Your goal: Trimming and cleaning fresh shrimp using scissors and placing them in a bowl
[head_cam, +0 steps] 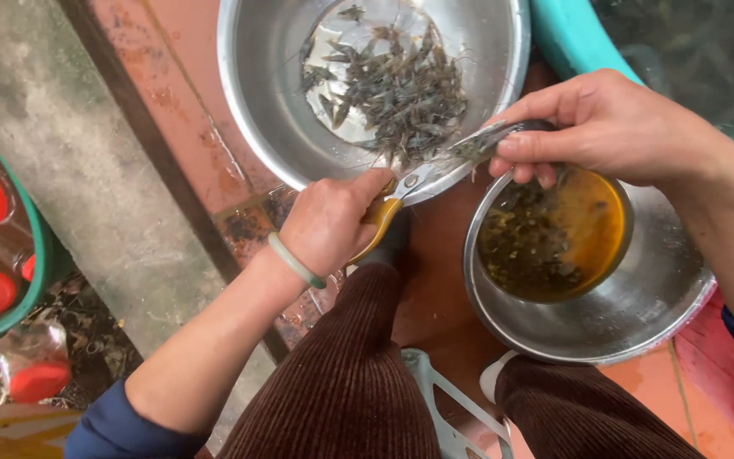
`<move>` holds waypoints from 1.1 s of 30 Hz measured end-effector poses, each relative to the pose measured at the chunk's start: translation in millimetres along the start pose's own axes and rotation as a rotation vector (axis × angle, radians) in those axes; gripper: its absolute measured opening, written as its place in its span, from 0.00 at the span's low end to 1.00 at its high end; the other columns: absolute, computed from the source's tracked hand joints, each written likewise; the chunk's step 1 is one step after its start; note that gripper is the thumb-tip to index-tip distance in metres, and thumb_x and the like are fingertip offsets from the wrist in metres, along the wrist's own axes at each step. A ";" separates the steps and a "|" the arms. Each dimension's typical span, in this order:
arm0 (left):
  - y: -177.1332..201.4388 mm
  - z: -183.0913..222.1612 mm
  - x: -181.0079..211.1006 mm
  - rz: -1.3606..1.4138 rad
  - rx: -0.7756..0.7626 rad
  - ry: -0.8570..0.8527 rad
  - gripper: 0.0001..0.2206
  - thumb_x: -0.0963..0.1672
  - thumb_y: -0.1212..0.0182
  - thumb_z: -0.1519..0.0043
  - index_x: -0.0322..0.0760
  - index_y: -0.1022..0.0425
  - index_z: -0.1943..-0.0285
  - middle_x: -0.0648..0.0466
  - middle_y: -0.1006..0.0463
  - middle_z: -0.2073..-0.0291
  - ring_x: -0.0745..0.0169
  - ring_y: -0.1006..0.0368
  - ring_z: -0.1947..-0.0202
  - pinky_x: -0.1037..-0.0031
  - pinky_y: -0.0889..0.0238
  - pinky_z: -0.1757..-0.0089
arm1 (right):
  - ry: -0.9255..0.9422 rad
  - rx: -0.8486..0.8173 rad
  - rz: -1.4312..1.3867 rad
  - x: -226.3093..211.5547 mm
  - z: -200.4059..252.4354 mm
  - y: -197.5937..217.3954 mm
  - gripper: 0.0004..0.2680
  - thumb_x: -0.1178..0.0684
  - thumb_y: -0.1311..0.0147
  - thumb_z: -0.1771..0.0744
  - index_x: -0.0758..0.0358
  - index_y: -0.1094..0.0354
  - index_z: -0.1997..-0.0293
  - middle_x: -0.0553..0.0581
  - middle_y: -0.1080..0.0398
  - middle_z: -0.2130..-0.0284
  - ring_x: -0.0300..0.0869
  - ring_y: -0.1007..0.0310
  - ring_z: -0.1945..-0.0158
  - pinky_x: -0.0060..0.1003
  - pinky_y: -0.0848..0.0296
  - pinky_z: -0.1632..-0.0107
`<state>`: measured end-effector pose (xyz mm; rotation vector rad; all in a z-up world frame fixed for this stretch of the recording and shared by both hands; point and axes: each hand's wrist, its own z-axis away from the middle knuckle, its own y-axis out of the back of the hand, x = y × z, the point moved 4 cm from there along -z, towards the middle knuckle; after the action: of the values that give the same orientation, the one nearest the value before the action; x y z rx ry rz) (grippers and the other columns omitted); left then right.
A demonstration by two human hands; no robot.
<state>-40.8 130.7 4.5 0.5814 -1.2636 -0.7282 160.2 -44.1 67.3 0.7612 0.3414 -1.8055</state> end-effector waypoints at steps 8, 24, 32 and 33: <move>-23.0 12.1 -7.1 0.454 -0.170 0.282 0.06 0.40 0.43 0.46 0.45 0.34 0.71 0.63 0.21 0.86 0.75 0.28 0.83 0.76 0.36 0.70 | 0.096 -0.017 0.068 26.7 -32.2 -21.9 0.09 0.54 0.43 0.31 0.64 0.23 0.47 0.56 0.21 0.67 0.34 0.30 0.64 0.29 0.32 0.61; -60.3 -50.2 75.8 -0.267 -0.231 0.103 0.35 0.46 0.36 0.43 0.35 0.42 0.24 0.44 0.20 0.58 0.36 0.19 0.60 0.46 0.25 0.60 | 0.334 0.636 -0.558 152.2 35.3 -6.1 0.13 0.58 0.38 0.31 0.67 0.27 0.40 0.62 0.21 0.64 0.33 0.24 0.67 0.21 0.23 0.66; -100.5 -57.2 83.0 -0.272 -0.300 0.011 0.33 0.45 0.36 0.43 0.31 0.39 0.27 0.44 0.19 0.66 0.35 0.17 0.66 0.48 0.24 0.63 | 0.315 0.752 -0.616 190.3 52.6 -2.1 0.12 0.59 0.41 0.30 0.70 0.28 0.40 0.61 0.21 0.61 0.35 0.23 0.65 0.22 0.26 0.64; -94.7 -60.1 89.3 -0.112 -0.313 0.038 0.29 0.45 0.36 0.43 0.34 0.33 0.30 0.43 0.18 0.66 0.32 0.18 0.65 0.47 0.25 0.63 | 0.319 0.761 -0.608 202.8 54.8 -0.4 0.12 0.60 0.41 0.30 0.69 0.29 0.39 0.61 0.21 0.65 0.33 0.26 0.67 0.22 0.27 0.64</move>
<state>14.4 1.1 -22.2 0.4090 -1.0608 -0.9831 101.0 -224.7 -22.4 1.6191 0.0732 -2.4184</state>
